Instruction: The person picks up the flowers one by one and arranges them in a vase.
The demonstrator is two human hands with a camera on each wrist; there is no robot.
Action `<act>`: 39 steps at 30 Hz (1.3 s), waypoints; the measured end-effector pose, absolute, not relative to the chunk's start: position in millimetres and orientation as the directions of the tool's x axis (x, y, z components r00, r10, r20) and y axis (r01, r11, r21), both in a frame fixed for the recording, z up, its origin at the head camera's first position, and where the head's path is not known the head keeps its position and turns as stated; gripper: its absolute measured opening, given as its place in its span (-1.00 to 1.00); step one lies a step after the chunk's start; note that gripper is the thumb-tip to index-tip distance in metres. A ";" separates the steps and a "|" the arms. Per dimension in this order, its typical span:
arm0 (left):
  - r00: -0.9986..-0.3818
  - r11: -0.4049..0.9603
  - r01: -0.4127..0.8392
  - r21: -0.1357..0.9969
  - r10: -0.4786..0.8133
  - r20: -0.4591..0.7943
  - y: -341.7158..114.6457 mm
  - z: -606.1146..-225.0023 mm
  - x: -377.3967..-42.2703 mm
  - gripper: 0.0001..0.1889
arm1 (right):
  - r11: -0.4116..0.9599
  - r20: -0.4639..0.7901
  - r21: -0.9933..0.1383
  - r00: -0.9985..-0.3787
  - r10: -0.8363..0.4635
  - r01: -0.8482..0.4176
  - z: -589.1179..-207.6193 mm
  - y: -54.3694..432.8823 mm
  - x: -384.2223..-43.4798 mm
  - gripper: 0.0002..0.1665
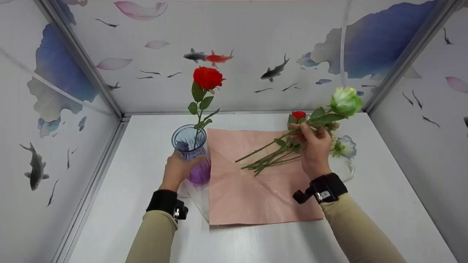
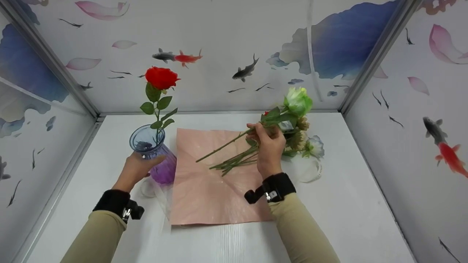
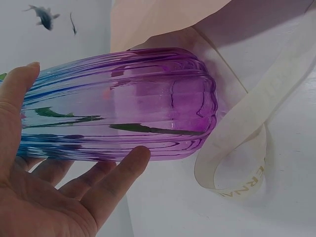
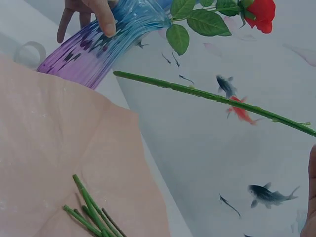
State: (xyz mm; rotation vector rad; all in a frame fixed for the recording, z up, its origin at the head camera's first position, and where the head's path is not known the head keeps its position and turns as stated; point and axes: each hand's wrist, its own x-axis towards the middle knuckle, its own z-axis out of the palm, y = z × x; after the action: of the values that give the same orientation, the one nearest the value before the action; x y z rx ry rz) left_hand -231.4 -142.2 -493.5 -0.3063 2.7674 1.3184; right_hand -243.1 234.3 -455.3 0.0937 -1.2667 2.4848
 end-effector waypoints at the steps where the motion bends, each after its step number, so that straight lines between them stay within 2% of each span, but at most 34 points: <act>1: -0.978 0.617 -0.204 0.760 -0.153 -0.139 -142.3 -493.4 -231.2 -0.03 | -0.542 0.223 -0.768 -0.936 0.272 -0.341 -453.7 234.4 -242.7 -0.78; 16: -0.978 0.601 -0.207 0.772 -0.150 -0.146 -142.9 -494.3 -230.8 -0.01 | -0.559 0.268 -0.747 -0.932 0.242 -0.360 -440.6 231.8 -238.5 -0.54; 39: -0.973 0.611 -0.230 0.758 -0.158 -0.168 -142.7 -493.0 -231.4 -0.02 | -0.525 0.338 -0.767 -0.928 0.156 -0.368 -421.2 204.9 -233.1 -0.61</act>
State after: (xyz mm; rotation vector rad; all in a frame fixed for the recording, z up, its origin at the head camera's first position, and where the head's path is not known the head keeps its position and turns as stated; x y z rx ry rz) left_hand -231.4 -142.7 -493.0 -0.3307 2.7434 1.3090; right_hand -233.1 204.9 -421.2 0.3275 -1.3296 2.4855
